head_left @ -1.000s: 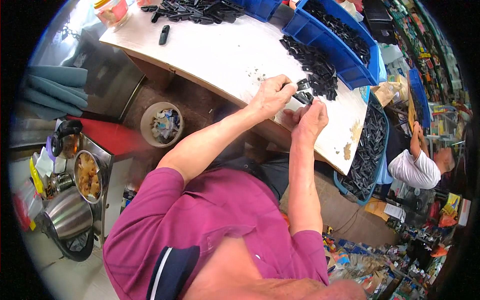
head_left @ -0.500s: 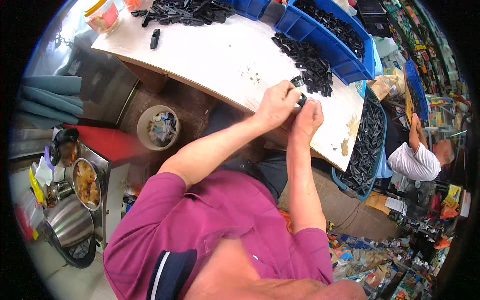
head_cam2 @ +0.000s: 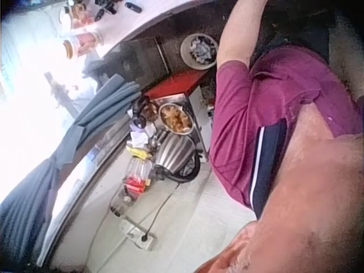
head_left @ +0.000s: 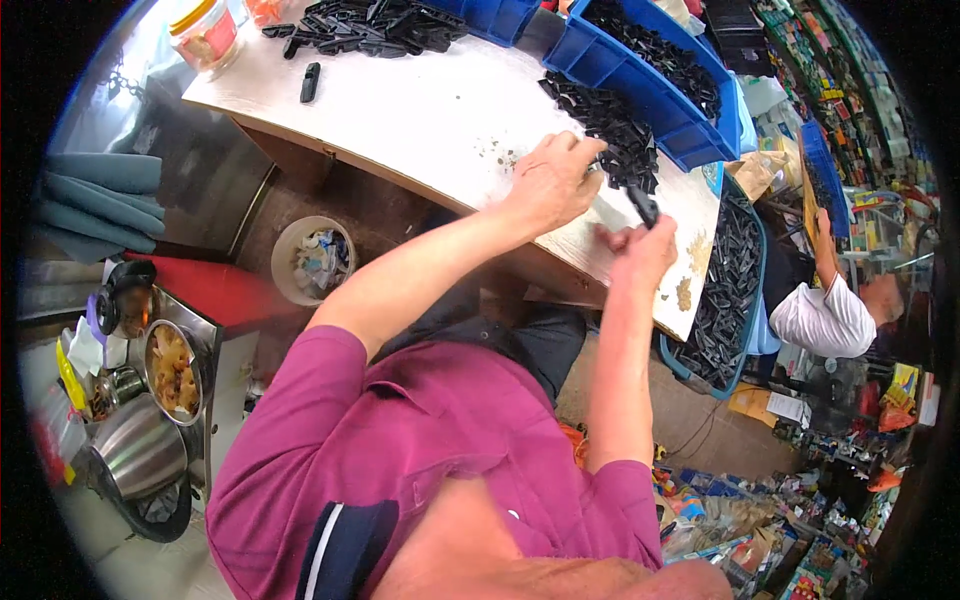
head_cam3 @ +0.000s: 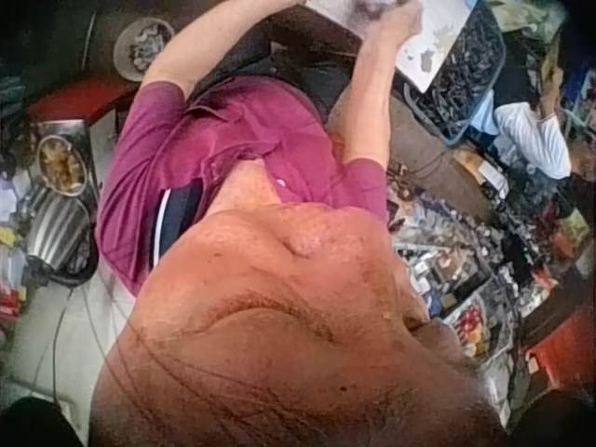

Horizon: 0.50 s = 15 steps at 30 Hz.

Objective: The person assembles plastic components by picking up plastic parts from the table and bins, fitting them together by hand, and placing the assembled pieces onto the table.

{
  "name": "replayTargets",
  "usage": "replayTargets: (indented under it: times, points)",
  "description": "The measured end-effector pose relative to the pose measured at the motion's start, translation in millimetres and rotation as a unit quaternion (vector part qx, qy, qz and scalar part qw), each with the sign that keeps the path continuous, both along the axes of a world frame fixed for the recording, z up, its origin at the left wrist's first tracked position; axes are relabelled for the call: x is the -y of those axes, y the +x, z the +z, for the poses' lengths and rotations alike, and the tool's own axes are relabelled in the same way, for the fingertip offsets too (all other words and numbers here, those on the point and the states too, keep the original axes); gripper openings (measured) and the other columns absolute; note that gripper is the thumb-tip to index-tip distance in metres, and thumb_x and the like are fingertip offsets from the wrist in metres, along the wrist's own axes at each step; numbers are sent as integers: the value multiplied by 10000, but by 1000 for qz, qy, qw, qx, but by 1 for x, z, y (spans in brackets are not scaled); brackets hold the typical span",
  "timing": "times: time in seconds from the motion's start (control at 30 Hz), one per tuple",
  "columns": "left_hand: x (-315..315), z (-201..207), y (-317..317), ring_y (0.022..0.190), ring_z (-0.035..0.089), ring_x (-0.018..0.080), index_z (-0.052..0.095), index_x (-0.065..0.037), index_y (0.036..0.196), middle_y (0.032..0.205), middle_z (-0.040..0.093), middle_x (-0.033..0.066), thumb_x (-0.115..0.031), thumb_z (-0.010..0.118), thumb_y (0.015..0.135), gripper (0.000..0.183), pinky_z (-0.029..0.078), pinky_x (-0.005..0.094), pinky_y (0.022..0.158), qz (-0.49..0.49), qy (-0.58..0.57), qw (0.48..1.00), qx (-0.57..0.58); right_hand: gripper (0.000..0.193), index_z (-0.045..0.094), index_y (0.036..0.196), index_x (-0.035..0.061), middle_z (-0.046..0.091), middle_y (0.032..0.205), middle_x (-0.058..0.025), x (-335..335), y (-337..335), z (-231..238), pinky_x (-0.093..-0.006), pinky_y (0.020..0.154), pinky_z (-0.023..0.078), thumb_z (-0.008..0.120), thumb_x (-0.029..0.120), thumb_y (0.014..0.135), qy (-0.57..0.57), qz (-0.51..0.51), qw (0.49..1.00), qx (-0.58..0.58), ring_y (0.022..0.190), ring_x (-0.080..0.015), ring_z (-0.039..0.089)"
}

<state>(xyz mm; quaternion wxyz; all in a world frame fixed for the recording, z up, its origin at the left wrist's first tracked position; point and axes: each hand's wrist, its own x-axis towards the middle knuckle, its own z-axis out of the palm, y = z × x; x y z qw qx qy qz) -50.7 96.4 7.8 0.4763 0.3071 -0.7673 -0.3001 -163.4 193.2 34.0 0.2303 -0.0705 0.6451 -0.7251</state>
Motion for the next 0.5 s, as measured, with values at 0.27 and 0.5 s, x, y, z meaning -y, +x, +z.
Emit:
replayTargets:
  times: [0.27,0.5]
  points:
    - [16,-7,-24,886,587,336,603,-73,947,911,602,143,-79,520,874,110,515,454,729,-64,-148,962,219,355,471,871,-20,432,627,-107,-50,-117,17,-506,517,589,492,332,915,-16,-192,981,-5,480,-232,483]
    - [27,-13,-32,747,652,337,586,-73,907,784,650,140,-212,627,899,145,510,440,674,-5,-84,985,148,256,531,1001,5,432,568,-61,-34,-82,-7,-506,514,580,631,207,880,-32,-58,997,29,405,-207,473]
